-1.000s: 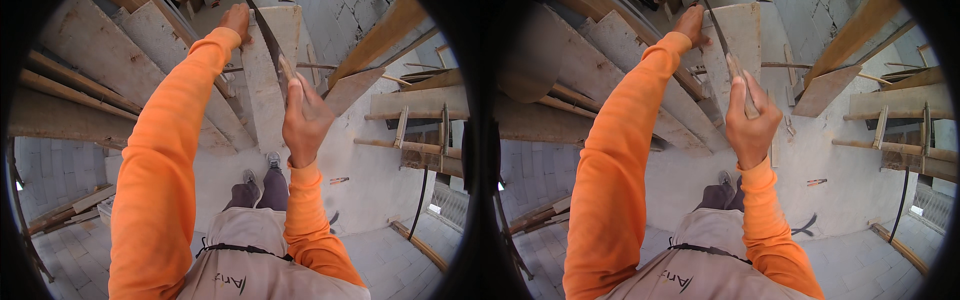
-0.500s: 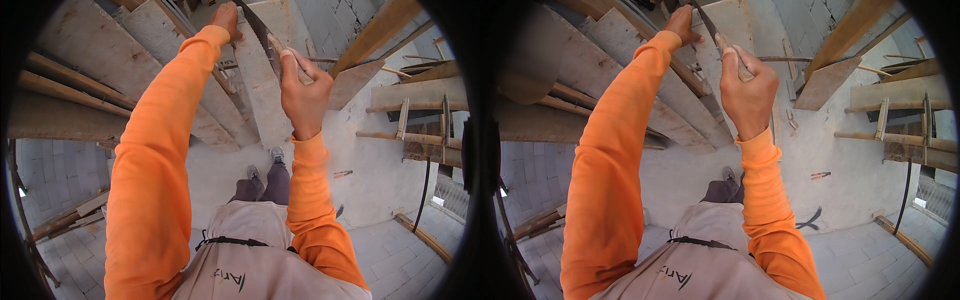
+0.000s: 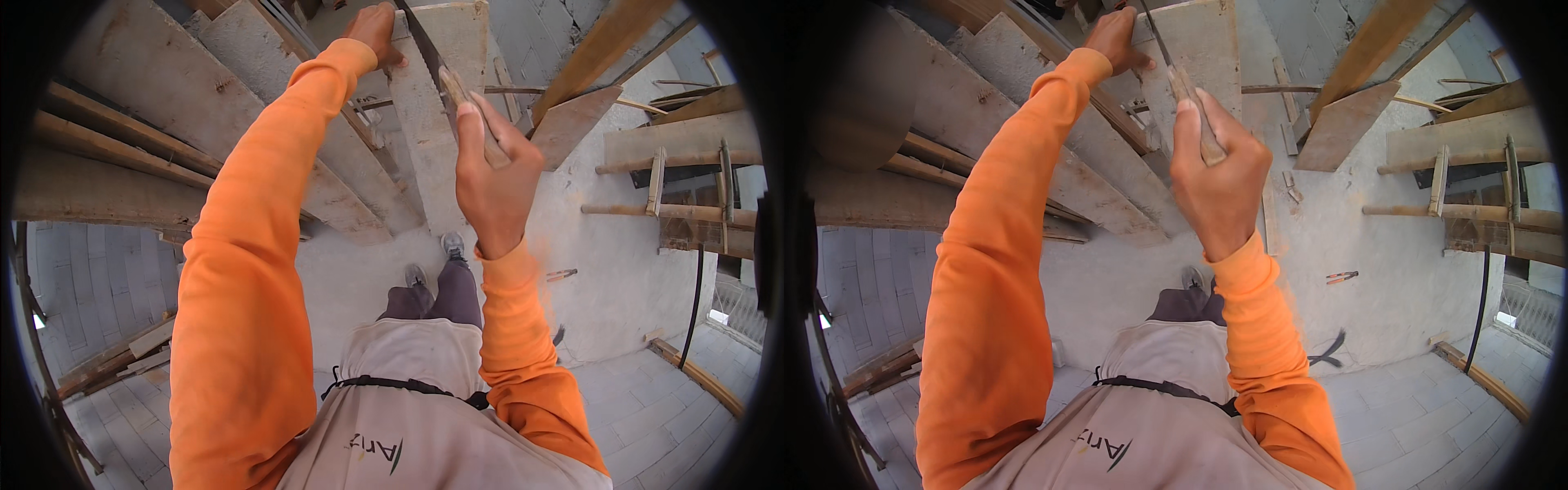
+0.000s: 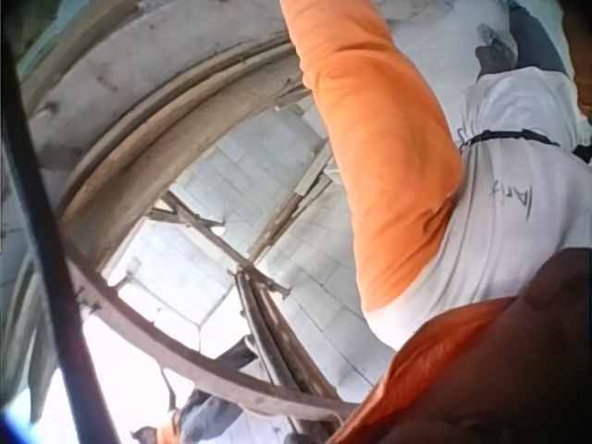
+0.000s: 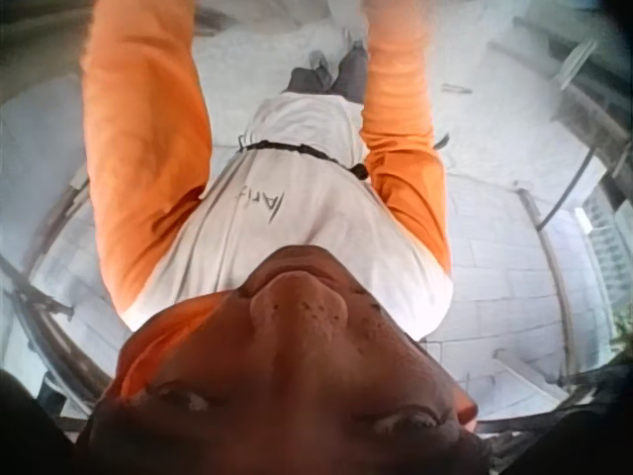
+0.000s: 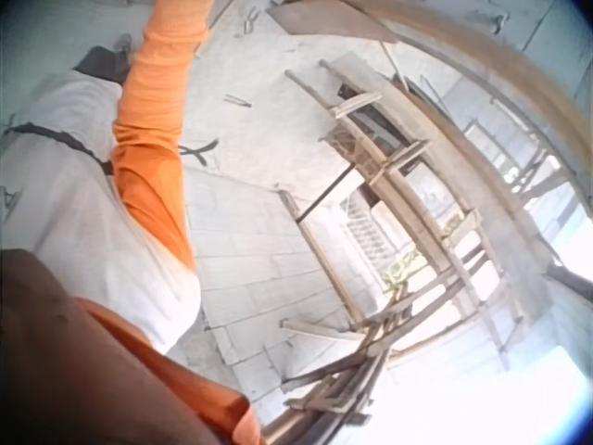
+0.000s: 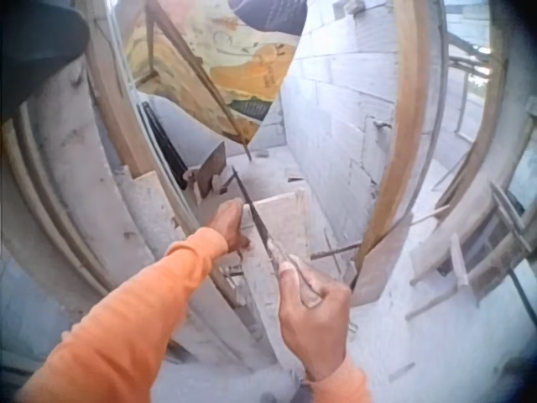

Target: The person uses a saw to cut a wooden board after using pliers on it.

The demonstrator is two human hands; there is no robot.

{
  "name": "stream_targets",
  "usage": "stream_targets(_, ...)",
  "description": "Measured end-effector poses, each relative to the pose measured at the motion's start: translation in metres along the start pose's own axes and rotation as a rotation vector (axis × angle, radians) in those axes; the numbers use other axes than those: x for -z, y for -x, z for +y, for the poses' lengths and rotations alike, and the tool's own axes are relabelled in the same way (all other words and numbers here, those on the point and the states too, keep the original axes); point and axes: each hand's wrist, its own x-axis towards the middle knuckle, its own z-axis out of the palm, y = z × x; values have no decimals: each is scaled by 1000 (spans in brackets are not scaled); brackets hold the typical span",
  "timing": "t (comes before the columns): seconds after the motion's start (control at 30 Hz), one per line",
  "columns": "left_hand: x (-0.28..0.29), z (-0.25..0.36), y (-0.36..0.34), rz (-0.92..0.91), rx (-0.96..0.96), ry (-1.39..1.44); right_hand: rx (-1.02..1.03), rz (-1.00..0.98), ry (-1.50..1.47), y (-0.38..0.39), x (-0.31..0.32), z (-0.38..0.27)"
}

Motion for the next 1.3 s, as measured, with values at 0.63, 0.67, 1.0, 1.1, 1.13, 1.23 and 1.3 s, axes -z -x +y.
stream_targets(0.63,12,30,32,65,94,-36,-147,-14,74,83,65,-39)
stream_targets(0.67,8,29,33,97,58,-5,-99,-19,49,47,48,-39)
stream_targets(1.0,3,35,47,103,21,-2,-28,41,24,95,75,-38)
stream_targets(1.1,-4,50,44,158,-19,99,-92,-63,48,35,63,-54)
stream_targets(1.13,-1,53,43,135,-15,49,-114,-122,61,24,65,-57)
stream_targets(1.23,13,38,45,134,-8,-75,-47,-13,49,93,76,-55)
stream_targets(1.3,14,36,45,138,16,-56,-41,1,61,118,97,-57)
